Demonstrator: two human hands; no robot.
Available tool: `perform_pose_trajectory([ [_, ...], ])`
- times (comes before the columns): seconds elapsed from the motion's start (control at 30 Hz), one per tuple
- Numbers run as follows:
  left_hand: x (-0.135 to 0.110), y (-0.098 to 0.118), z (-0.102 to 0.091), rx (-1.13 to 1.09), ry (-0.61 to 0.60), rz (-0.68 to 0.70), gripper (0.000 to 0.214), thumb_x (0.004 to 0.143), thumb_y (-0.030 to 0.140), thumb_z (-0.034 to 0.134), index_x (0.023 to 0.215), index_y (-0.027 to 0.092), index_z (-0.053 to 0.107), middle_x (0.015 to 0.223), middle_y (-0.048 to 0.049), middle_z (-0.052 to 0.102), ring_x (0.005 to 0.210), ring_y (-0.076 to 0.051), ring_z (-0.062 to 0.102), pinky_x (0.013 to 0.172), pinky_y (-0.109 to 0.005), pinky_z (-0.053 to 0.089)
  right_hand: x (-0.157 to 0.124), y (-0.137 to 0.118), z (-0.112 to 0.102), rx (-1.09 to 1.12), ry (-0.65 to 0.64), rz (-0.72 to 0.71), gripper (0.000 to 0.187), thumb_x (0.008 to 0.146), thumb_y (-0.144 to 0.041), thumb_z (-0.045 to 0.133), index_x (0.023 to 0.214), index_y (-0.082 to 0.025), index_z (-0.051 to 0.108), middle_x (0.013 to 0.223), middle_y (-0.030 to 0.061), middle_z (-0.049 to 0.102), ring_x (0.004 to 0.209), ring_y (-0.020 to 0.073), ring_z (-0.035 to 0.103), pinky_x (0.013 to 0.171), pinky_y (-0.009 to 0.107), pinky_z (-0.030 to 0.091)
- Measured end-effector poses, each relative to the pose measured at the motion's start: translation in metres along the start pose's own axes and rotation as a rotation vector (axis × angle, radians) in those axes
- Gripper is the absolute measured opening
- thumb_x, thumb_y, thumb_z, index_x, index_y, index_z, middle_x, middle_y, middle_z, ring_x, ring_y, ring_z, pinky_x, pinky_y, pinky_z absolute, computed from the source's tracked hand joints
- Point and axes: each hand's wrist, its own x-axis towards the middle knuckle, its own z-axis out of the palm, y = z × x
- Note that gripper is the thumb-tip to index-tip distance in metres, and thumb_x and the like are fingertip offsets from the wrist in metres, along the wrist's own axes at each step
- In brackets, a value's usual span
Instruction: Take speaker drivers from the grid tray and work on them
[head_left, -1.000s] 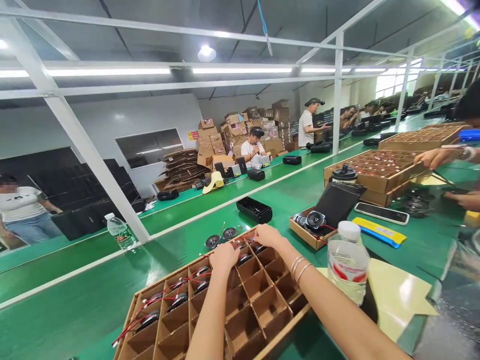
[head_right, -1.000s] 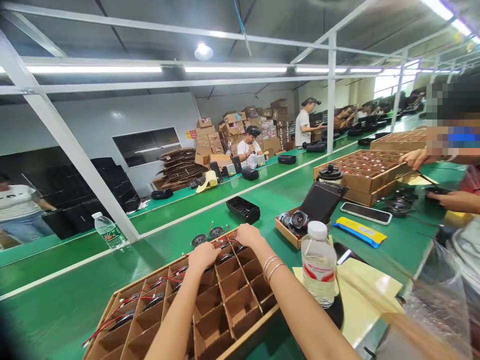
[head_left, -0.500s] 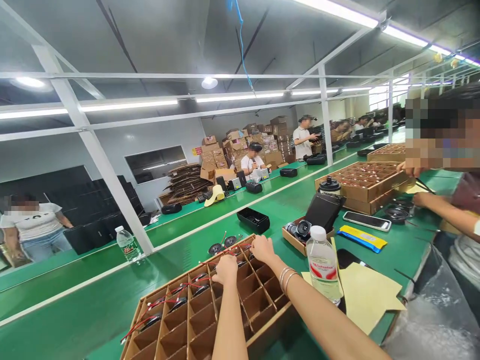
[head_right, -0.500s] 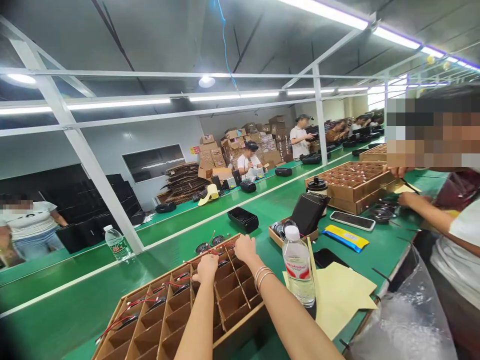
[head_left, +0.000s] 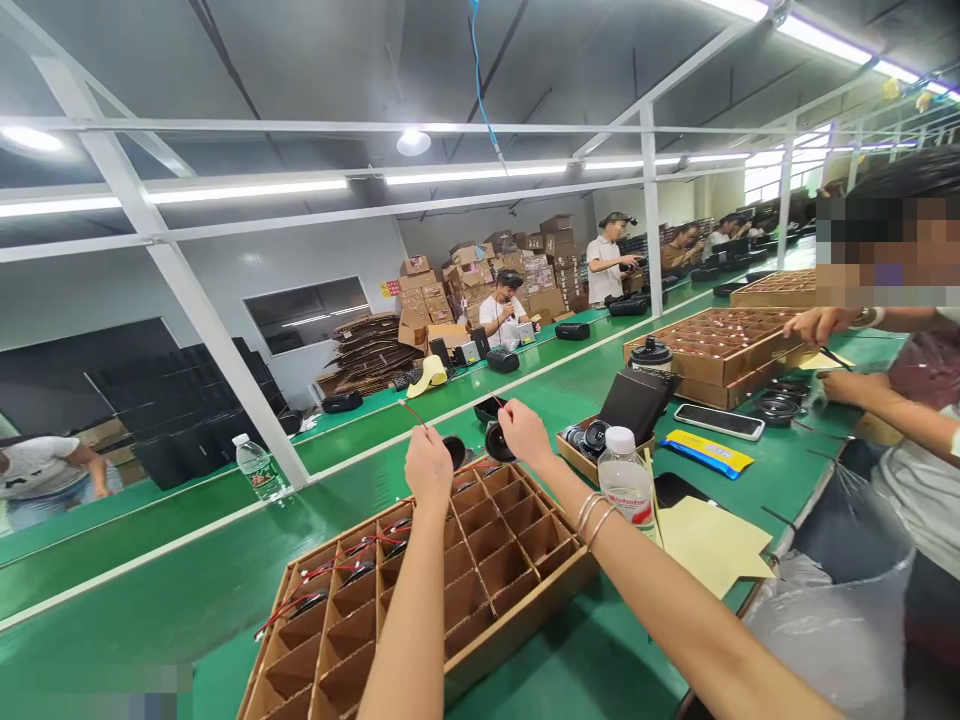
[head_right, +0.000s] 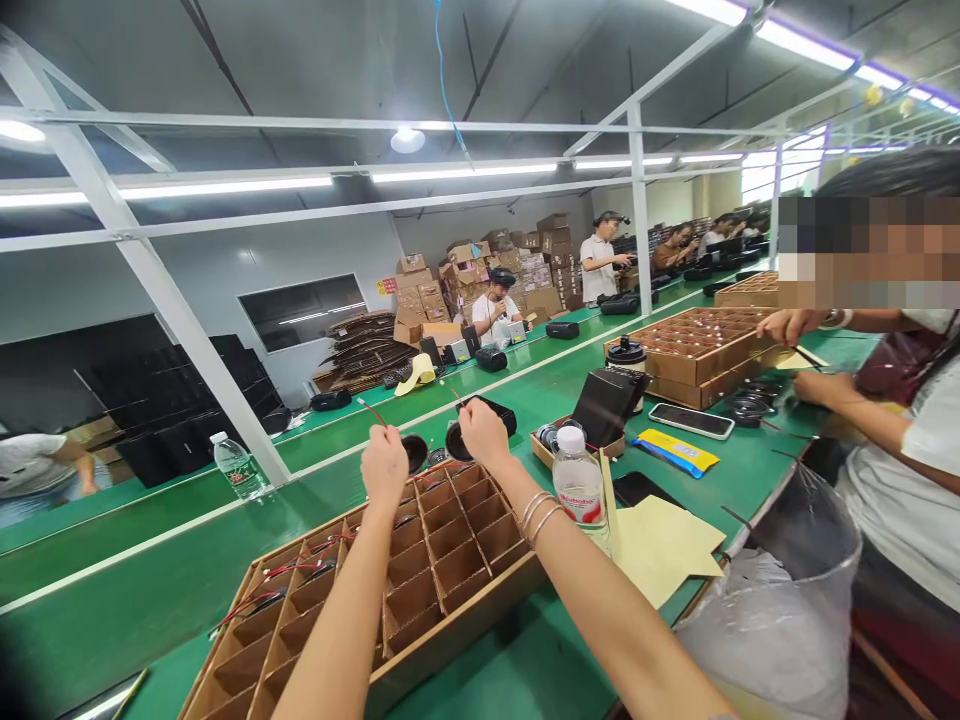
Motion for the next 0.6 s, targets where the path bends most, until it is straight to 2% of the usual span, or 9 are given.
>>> perform_pose_trajectory([
  [0.1,-0.022,-0.006,-0.038,-0.065,0.022,-0.012,0.033,0.093,0.037,0.026,0.101,0.016,0.05,0.095,-0.006,0.059,0.087,-0.018,0.057,0.08,-0.038,0.043,-0.024,-0.017,-0.039,0.071,-0.052,-0.059,0.019,0.089,-0.023,0.036,0.076,-0.017,0.049,0.074,-0.0003,0.056,0.071,0.0133,0.052,0.063,0.023,0.036],
  [0.13,-0.039,-0.015,-0.046,-0.084,-0.008,-0.013,0.034,0.092,0.036,0.021,0.095,0.019,0.051,0.094,-0.0048,0.061,0.087,-0.019,0.057,0.079,-0.036,0.042,-0.041,-0.018,-0.049,0.092,-0.099,-0.072,0.018,0.087,-0.023,0.039,0.072,-0.018,0.048,0.07,-0.0021,0.055,0.067,0.0124,0.051,0.06,0.022,0.034],
  [0.2,-0.086,-0.04,-0.054,-0.124,-0.109,-0.025,0.032,0.089,0.038,0.023,0.081,0.023,0.051,0.091,-0.0002,0.064,0.084,-0.019,0.058,0.077,-0.031,0.041,-0.086,-0.013,-0.058,0.132,-0.217,-0.085,0.02,0.085,-0.024,0.041,0.066,-0.018,0.045,0.062,-0.0046,0.052,0.059,0.0105,0.049,0.054,0.02,0.033],
  [0.3,-0.169,-0.083,-0.042,-0.167,-0.341,-0.144,0.035,0.082,0.045,0.028,0.065,0.025,0.051,0.072,0.002,0.066,0.07,-0.019,0.06,0.064,-0.027,0.044,-0.161,0.013,-0.045,0.257,-0.459,-0.007,0.021,0.086,-0.023,0.038,0.067,-0.018,0.045,0.06,-0.0047,0.052,0.055,0.0102,0.048,0.05,0.02,0.032],
  [0.37,-0.211,-0.107,-0.024,-0.228,-0.483,-0.309,0.036,0.081,0.048,0.027,0.064,0.026,0.049,0.072,0.0029,0.066,0.068,-0.019,0.059,0.066,-0.028,0.043,-0.199,0.035,-0.025,0.164,-0.517,0.073,0.023,0.087,-0.023,0.038,0.065,-0.018,0.045,0.058,-0.0039,0.051,0.054,0.0112,0.047,0.051,0.021,0.033],
  [0.4,-0.225,-0.118,-0.014,-0.214,-0.506,-0.352,0.036,0.08,0.049,0.026,0.065,0.026,0.049,0.075,0.0019,0.067,0.067,-0.02,0.059,0.066,-0.03,0.044,-0.211,0.045,-0.015,0.096,-0.502,0.092,0.023,0.086,-0.022,0.039,0.065,-0.018,0.045,0.059,-0.0026,0.052,0.057,0.0125,0.048,0.054,0.023,0.035],
  [0.5,-0.236,-0.141,0.009,-0.211,-0.499,-0.411,0.037,0.075,0.055,0.029,0.076,0.026,0.053,0.089,-0.0034,0.067,0.086,-0.025,0.059,0.079,-0.037,0.044,-0.218,0.06,0.001,-0.027,-0.402,0.116,0.018,0.085,-0.023,0.043,0.07,-0.017,0.05,0.072,0.0032,0.055,0.074,0.0191,0.049,0.069,0.032,0.037],
  [0.6,-0.228,-0.157,0.015,-0.248,-0.441,-0.441,0.054,0.068,0.062,0.032,0.099,0.023,0.053,0.108,-0.0074,0.061,0.106,-0.027,0.051,0.094,-0.041,0.037,-0.207,0.051,-0.021,0.117,-0.297,0.1,0.013,0.084,-0.028,0.047,0.081,-0.018,0.055,0.077,0.0039,0.055,0.078,0.0199,0.049,0.073,0.035,0.038],
])
